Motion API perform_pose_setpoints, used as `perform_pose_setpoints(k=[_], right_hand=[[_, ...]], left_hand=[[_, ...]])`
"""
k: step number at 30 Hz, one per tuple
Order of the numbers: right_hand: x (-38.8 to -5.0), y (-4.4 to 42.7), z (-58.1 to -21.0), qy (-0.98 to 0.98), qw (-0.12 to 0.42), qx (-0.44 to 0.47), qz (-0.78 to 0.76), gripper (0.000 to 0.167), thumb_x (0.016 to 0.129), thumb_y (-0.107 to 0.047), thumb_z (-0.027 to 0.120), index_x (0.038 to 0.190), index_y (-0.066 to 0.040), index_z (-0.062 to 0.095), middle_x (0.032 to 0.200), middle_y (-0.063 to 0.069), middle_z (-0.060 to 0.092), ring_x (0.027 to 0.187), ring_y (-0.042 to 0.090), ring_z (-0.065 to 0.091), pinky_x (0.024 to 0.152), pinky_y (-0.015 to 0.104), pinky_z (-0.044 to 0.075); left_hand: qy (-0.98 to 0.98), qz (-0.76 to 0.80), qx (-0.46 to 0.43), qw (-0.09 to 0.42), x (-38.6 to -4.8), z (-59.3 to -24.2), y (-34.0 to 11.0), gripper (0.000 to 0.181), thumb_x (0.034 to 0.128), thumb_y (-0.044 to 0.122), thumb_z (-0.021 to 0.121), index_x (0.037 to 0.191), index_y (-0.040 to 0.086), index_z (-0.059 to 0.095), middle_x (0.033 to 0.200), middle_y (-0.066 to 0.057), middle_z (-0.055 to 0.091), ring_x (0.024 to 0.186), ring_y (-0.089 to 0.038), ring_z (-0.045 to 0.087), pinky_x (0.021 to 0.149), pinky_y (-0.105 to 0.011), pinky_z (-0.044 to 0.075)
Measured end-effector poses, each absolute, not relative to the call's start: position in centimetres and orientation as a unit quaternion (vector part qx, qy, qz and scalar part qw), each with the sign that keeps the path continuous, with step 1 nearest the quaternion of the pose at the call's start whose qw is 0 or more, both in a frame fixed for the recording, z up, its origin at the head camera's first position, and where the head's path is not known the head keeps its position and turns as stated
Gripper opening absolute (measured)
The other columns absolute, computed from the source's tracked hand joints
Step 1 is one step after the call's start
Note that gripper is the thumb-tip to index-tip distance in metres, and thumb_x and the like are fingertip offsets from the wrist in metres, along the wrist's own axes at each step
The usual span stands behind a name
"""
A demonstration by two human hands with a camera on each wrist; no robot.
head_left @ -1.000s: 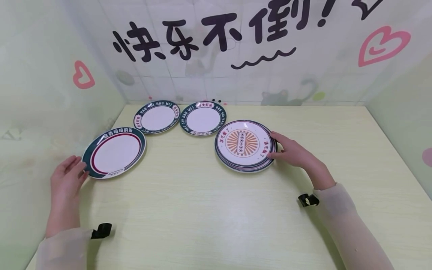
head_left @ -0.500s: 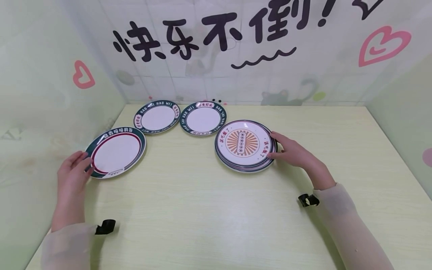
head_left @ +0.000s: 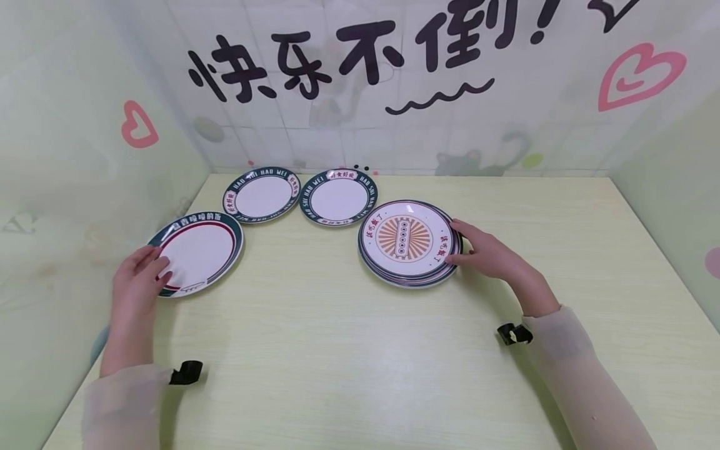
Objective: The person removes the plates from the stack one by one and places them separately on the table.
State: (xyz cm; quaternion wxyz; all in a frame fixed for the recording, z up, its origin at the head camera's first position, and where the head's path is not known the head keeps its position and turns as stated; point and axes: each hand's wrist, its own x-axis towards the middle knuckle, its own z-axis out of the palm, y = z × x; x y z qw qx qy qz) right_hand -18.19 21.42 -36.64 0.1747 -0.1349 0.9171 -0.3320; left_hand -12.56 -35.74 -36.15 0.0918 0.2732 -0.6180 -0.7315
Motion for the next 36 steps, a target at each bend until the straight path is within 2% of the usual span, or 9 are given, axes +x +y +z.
perform_pose_setpoints(k=[7,11,14,17,21,25,30,36], right_hand=[[-18.1,21.4,-36.6,0.917,0.176,-0.134,-0.332,0.080,0.097,-0.025,0.065,0.158,-0.002,0.019,0.165,0.023,0.014,0.150,0.047,0.019,0.123,0.059,0.025],[-18.1,21.4,-36.5,0.917,0.176,-0.133,-0.331,0.080,0.097,-0.025,0.065,0.158,-0.003,0.019,0.165,0.023,0.014,0.150,0.047,0.020,0.122,0.059,0.025],[-18.1,21.4,-36.5,0.918,0.175,-0.134,-0.330,0.080,0.096,-0.025,0.065,0.158,-0.002,0.019,0.165,0.024,0.014,0.151,0.046,0.018,0.123,0.059,0.023],[-18.2,21.4,-36.6,0.918,0.173,-0.137,-0.328,0.080,0.096,-0.025,0.065,0.158,-0.002,0.020,0.165,0.024,0.015,0.152,0.046,0.016,0.124,0.059,0.021],[-18.3,21.4,-36.6,0.919,0.173,-0.138,-0.327,0.080,0.096,-0.025,0.065,0.158,-0.002,0.020,0.165,0.024,0.015,0.152,0.046,0.015,0.124,0.059,0.021],[-18.3,21.4,-36.6,0.919,0.174,-0.138,-0.327,0.080,0.096,-0.026,0.065,0.158,-0.003,0.020,0.165,0.023,0.015,0.151,0.045,0.017,0.124,0.059,0.022],[-18.3,21.4,-36.6,0.918,0.175,-0.136,-0.328,0.080,0.096,-0.026,0.065,0.158,-0.003,0.020,0.166,0.023,0.015,0.152,0.045,0.017,0.124,0.059,0.022],[-18.2,21.4,-36.6,0.918,0.173,-0.136,-0.330,0.080,0.096,-0.025,0.065,0.158,-0.002,0.020,0.165,0.024,0.015,0.152,0.045,0.015,0.124,0.059,0.020]], left_hand=[[-0.636,-0.715,0.276,0.087,-13.2,-36.2,-34.4,0.061,0.0954,0.011,0.064,0.150,0.013,0.038,0.109,0.016,0.057,0.085,0.005,0.061,0.068,-0.010,0.057],[-0.653,-0.699,0.281,0.072,-13.7,-36.2,-33.7,0.064,0.0957,0.016,0.065,0.153,0.015,0.036,0.131,0.009,0.056,0.092,0.004,0.059,0.070,-0.009,0.056],[-0.666,-0.693,0.270,0.057,-14.0,-36.1,-33.1,0.067,0.0982,0.017,0.061,0.157,0.014,0.029,0.146,0.005,0.047,0.096,0.003,0.057,0.072,-0.007,0.056],[-0.673,-0.694,0.252,0.048,-14.2,-36.1,-32.7,0.067,0.0992,0.016,0.059,0.158,0.012,0.027,0.142,0.005,0.049,0.096,0.004,0.057,0.074,-0.007,0.055],[-0.674,-0.697,0.240,0.043,-14.6,-36.1,-32.1,0.066,0.0979,0.017,0.062,0.156,0.010,0.031,0.128,0.010,0.055,0.093,0.004,0.058,0.074,-0.008,0.056],[-0.681,-0.692,0.236,0.032,-15.1,-36.1,-31.4,0.066,0.0983,0.019,0.061,0.156,0.010,0.031,0.140,0.000,0.051,0.095,0.004,0.058,0.075,-0.008,0.056],[-0.703,-0.675,0.225,0.013,-15.6,-36.1,-30.1,0.064,0.1007,0.020,0.057,0.157,0.009,0.028,0.160,-0.006,0.037,0.110,-0.003,0.055,0.082,-0.008,0.055],[-0.728,-0.652,0.212,-0.005,-16.2,-36.1,-28.8,0.062,0.1021,0.019,0.054,0.158,0.010,0.027,0.164,-0.010,0.030,0.131,-0.012,0.046,0.094,-0.011,0.053]])
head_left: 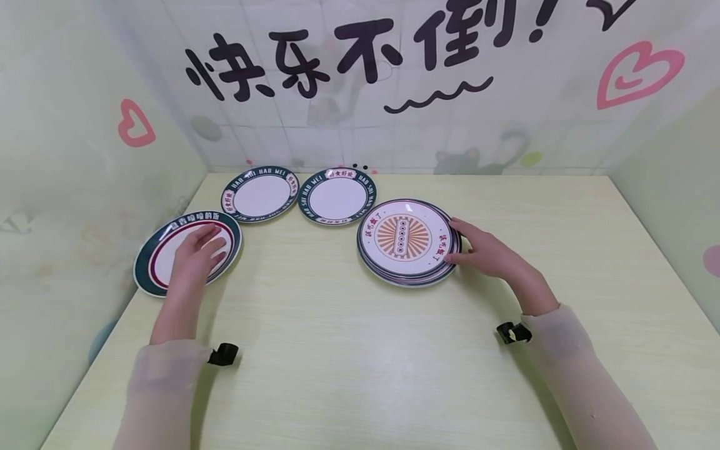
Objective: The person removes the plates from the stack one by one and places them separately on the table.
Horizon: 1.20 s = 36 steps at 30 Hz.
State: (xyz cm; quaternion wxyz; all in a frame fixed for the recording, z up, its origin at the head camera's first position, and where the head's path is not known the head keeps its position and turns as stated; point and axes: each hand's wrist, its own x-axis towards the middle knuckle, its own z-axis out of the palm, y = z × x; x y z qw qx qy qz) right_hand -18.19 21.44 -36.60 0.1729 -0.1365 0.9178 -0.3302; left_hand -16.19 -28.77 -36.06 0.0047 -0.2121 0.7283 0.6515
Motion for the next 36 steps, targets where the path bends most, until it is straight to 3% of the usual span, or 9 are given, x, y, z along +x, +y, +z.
perform_pose_setpoints(k=[6,14,25,29,33,36], right_hand=[[-18.2,21.4,-36.6,0.918,0.173,-0.137,-0.331,0.079,0.096,-0.024,0.065,0.158,-0.002,0.020,0.165,0.023,0.014,0.152,0.045,0.015,0.124,0.059,0.020],[-18.2,21.4,-36.6,0.917,0.175,-0.137,-0.332,0.080,0.097,-0.026,0.065,0.158,-0.002,0.020,0.166,0.023,0.014,0.152,0.045,0.016,0.124,0.058,0.022],[-18.2,21.5,-36.8,0.916,0.177,-0.134,-0.333,0.080,0.097,-0.025,0.065,0.158,-0.002,0.019,0.166,0.022,0.013,0.150,0.046,0.020,0.122,0.058,0.026],[-18.2,21.5,-36.9,0.916,0.175,-0.137,-0.334,0.080,0.097,-0.025,0.065,0.158,-0.002,0.019,0.166,0.022,0.013,0.151,0.045,0.018,0.123,0.058,0.025],[-18.2,21.5,-36.9,0.914,0.176,-0.138,-0.337,0.080,0.097,-0.025,0.065,0.158,-0.002,0.019,0.166,0.022,0.013,0.151,0.045,0.018,0.123,0.058,0.025],[-18.2,21.5,-36.9,0.914,0.177,-0.138,-0.338,0.080,0.096,-0.025,0.065,0.158,-0.002,0.019,0.166,0.022,0.013,0.152,0.045,0.016,0.123,0.058,0.023]], left_hand=[[0.740,0.644,-0.191,0.008,-16.6,-36.3,-27.7,0.061,0.1022,0.016,0.052,0.157,0.008,0.027,0.163,-0.013,0.030,0.132,-0.012,0.046,0.091,-0.009,0.052],[0.774,0.612,-0.158,0.025,-17.1,-36.6,-26.4,0.060,0.1028,0.015,0.050,0.157,0.006,0.026,0.163,-0.014,0.030,0.128,-0.011,0.049,0.102,-0.015,0.049],[0.799,0.591,-0.100,0.043,-17.4,-36.8,-24.2,0.057,0.1034,0.017,0.050,0.155,0.005,0.029,0.160,-0.017,0.034,0.121,-0.004,0.049,0.104,-0.018,0.050],[0.801,0.589,-0.090,0.053,-17.6,-37.1,-23.3,0.056,0.1034,0.016,0.050,0.155,0.005,0.030,0.159,-0.015,0.036,0.128,-0.012,0.049,0.099,-0.015,0.051],[0.799,0.592,-0.075,0.067,-17.7,-37.5,-22.4,0.058,0.1031,0.016,0.050,0.155,0.004,0.029,0.160,-0.015,0.037,0.139,-0.025,0.045,0.105,-0.020,0.050],[0.798,0.595,-0.065,0.076,-17.9,-37.8,-21.7,0.058,0.1026,0.017,0.052,0.155,0.004,0.030,0.159,-0.014,0.038,0.138,-0.025,0.046,0.107,-0.023,0.049]])
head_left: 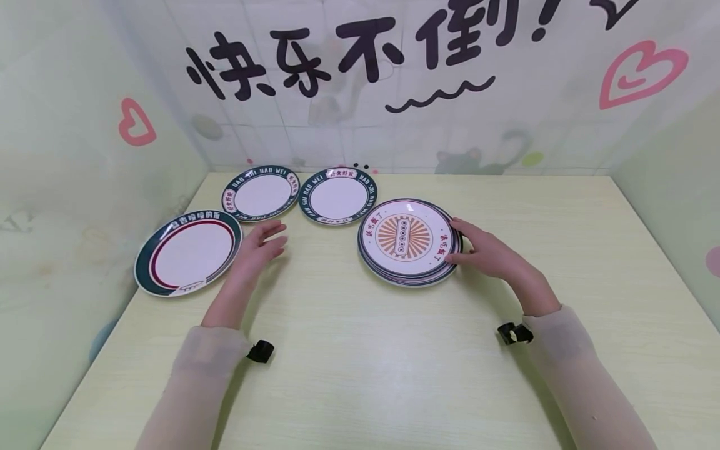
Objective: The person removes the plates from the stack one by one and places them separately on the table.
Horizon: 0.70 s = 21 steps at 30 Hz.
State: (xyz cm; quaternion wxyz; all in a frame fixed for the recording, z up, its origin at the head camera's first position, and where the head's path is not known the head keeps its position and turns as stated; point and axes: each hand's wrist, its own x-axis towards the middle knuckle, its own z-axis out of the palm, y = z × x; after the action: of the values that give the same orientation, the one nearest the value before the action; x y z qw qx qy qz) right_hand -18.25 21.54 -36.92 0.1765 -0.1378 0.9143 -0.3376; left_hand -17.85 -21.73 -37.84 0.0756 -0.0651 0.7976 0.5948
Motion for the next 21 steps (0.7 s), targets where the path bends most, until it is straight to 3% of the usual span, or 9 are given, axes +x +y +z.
perform_pose_setpoints(k=[6,10,21], right_hand=[[-18.3,21.5,-36.8,0.916,0.178,-0.135,-0.332,0.080,0.096,-0.025,0.065,0.158,-0.002,0.020,0.165,0.023,0.015,0.152,0.045,0.014,0.124,0.059,0.019],[-18.3,21.4,-36.8,0.917,0.178,-0.135,-0.332,0.081,0.096,-0.026,0.065,0.158,-0.002,0.020,0.165,0.023,0.015,0.152,0.045,0.016,0.124,0.059,0.021],[-18.2,21.5,-36.9,0.917,0.177,-0.137,-0.331,0.080,0.097,-0.026,0.065,0.158,-0.002,0.020,0.166,0.023,0.014,0.151,0.045,0.017,0.123,0.059,0.024]], left_hand=[[0.796,0.599,-0.041,0.084,-18.2,-38.5,-20.6,0.057,0.1019,0.017,0.053,0.153,0.003,0.033,0.155,-0.016,0.043,0.127,-0.016,0.052,0.096,-0.013,0.051],[0.795,0.600,-0.022,0.089,-18.4,-38.8,-19.8,0.055,0.1016,0.016,0.054,0.152,0.002,0.035,0.153,-0.017,0.046,0.127,-0.020,0.053,0.095,-0.013,0.052],[0.799,0.590,-0.001,0.114,-18.9,-39.2,-16.9,0.052,0.1006,0.017,0.057,0.149,0.005,0.042,0.149,-0.015,0.052,0.133,-0.031,0.053,0.110,-0.038,0.050]])
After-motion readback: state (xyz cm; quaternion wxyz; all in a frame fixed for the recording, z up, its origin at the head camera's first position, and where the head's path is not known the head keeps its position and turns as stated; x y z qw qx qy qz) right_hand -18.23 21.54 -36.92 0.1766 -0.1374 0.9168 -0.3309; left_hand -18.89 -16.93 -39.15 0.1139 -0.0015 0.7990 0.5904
